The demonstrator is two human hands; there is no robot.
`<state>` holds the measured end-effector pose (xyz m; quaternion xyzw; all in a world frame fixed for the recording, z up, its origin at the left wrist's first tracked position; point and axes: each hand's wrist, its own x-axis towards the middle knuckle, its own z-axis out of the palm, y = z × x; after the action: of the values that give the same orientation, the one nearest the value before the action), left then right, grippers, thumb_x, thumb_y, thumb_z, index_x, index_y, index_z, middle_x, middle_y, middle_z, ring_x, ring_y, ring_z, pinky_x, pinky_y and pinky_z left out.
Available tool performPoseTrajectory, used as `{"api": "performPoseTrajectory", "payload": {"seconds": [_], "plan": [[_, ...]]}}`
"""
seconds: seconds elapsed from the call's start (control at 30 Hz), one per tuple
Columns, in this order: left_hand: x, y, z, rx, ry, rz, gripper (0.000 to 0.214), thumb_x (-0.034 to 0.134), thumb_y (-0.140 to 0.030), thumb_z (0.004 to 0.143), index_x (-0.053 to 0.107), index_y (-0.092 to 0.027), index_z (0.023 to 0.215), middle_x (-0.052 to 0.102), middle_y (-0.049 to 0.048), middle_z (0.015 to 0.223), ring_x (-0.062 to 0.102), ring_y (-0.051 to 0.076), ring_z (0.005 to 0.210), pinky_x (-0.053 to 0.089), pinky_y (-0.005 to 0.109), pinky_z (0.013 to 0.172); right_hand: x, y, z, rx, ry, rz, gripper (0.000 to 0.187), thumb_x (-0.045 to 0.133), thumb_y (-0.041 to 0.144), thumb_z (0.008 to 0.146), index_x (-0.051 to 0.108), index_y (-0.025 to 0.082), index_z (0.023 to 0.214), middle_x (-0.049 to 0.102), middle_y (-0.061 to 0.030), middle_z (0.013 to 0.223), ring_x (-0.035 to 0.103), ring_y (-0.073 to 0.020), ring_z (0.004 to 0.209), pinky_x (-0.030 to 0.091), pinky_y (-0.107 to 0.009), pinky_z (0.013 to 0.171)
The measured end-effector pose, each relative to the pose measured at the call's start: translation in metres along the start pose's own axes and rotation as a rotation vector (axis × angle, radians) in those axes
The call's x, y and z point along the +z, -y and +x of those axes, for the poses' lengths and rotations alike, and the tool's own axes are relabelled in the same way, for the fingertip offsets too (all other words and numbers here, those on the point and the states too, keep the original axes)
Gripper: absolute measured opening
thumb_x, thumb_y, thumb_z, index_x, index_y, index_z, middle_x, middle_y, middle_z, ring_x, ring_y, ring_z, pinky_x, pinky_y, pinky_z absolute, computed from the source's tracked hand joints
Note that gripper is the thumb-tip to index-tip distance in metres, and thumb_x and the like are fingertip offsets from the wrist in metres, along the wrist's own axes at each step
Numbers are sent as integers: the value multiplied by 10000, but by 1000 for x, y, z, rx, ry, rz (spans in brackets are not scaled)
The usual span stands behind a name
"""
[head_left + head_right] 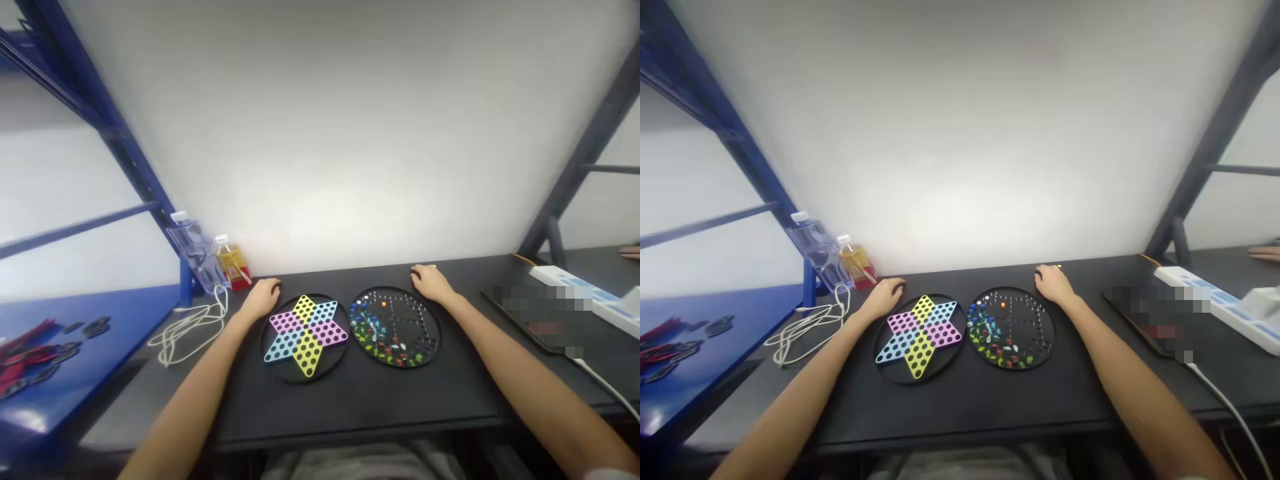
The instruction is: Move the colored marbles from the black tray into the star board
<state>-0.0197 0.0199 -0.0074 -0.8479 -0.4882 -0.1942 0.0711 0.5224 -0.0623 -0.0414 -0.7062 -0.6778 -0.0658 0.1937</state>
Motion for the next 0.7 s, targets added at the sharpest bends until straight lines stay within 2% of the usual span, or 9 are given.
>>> {"api": "performPoseTrajectory", "payload": {"seconds": [0.7], "plan": [[-11,-11,-1,-32,15,-39,391,426,-260,861,665,-146,1148,680,115,1152,597,265,1093,434,394,1015,-4,3,0,6,14,3,383,454,292,920,638,123,1209,673,-151,1166,592,-266,1104,400,-353,996]]}}
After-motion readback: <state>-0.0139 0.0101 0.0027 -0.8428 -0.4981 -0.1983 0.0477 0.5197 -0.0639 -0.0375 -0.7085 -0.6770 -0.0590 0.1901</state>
